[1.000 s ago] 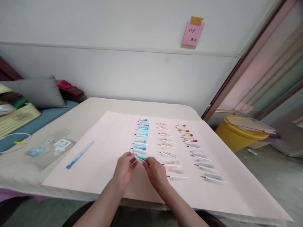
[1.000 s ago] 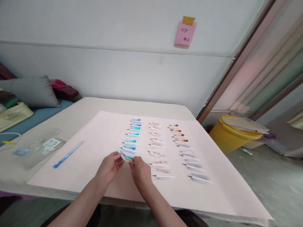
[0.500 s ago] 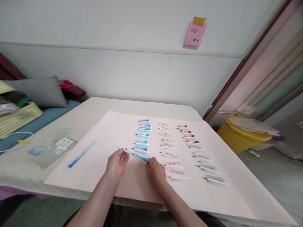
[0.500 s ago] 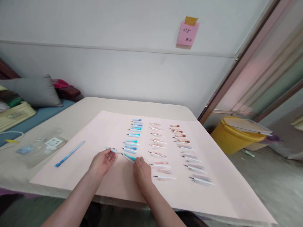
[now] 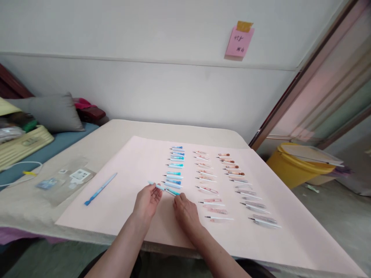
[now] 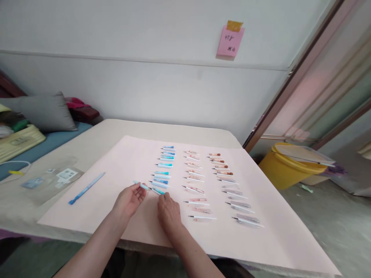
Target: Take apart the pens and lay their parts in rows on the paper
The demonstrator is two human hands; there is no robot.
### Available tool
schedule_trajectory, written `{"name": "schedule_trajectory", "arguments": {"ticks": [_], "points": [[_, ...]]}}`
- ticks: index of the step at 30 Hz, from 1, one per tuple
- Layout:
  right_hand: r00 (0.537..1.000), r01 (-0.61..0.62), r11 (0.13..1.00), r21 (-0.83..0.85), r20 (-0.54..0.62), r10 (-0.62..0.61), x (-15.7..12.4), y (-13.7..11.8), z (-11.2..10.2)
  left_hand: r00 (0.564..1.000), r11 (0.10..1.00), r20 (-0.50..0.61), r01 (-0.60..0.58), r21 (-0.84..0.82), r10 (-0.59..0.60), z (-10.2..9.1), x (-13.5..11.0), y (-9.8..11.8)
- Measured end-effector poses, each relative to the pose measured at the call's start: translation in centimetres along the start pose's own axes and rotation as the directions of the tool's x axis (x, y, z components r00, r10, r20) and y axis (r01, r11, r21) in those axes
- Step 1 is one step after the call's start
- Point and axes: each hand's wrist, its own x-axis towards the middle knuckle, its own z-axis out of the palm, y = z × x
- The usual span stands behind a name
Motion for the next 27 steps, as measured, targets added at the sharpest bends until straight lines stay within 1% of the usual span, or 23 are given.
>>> {"name": "schedule_trajectory", "arguments": {"ticks": [3, 8, 13, 17, 22, 27], "points": [[1.000, -0.016, 1.000, -0.007, 0.012, 0.016, 0.1, -0.1, 0.1, 1.000, 1.000, 0.007, -0.002, 0.011, 0.002, 0.0, 0.0, -0.2], [0.997, -0.036, 0.999, -0.025, 0.067, 0.038, 0.2, -0.4, -0.2, 1.000, 0.999, 0.029, 0.005, 0.038, -0.006, 0.0, -0.2, -0.6], [0.998, -0.061, 0.998, 0.019, 0.015, 0.060, 0.1, -0.5, -1.5, 0.999, 0.998, 0.047, 0.018, 0.063, -0.021, 0.0, -0.2, -1.2], [0.997, -0.068, 0.997, 0.029, 0.033, 0.067, -0.1, -0.4, -2.2, 1.000, 0.997, 0.009, -0.011, 0.077, 0.010, -0.1, 0.2, -1.3], [0.997, -0.053, 0.998, 0.027, 0.054, 0.051, -0.1, -0.4, -1.8, 0.998, 0.996, -0.043, -0.051, 0.080, 0.055, -0.2, 0.5, -1.2], [0.998, -0.052, 0.998, 0.021, 0.046, 0.051, 0.3, -0.8, -1.0, 0.998, 0.996, -0.036, -0.053, 0.068, 0.055, -0.1, 0.4, -1.1]]}}
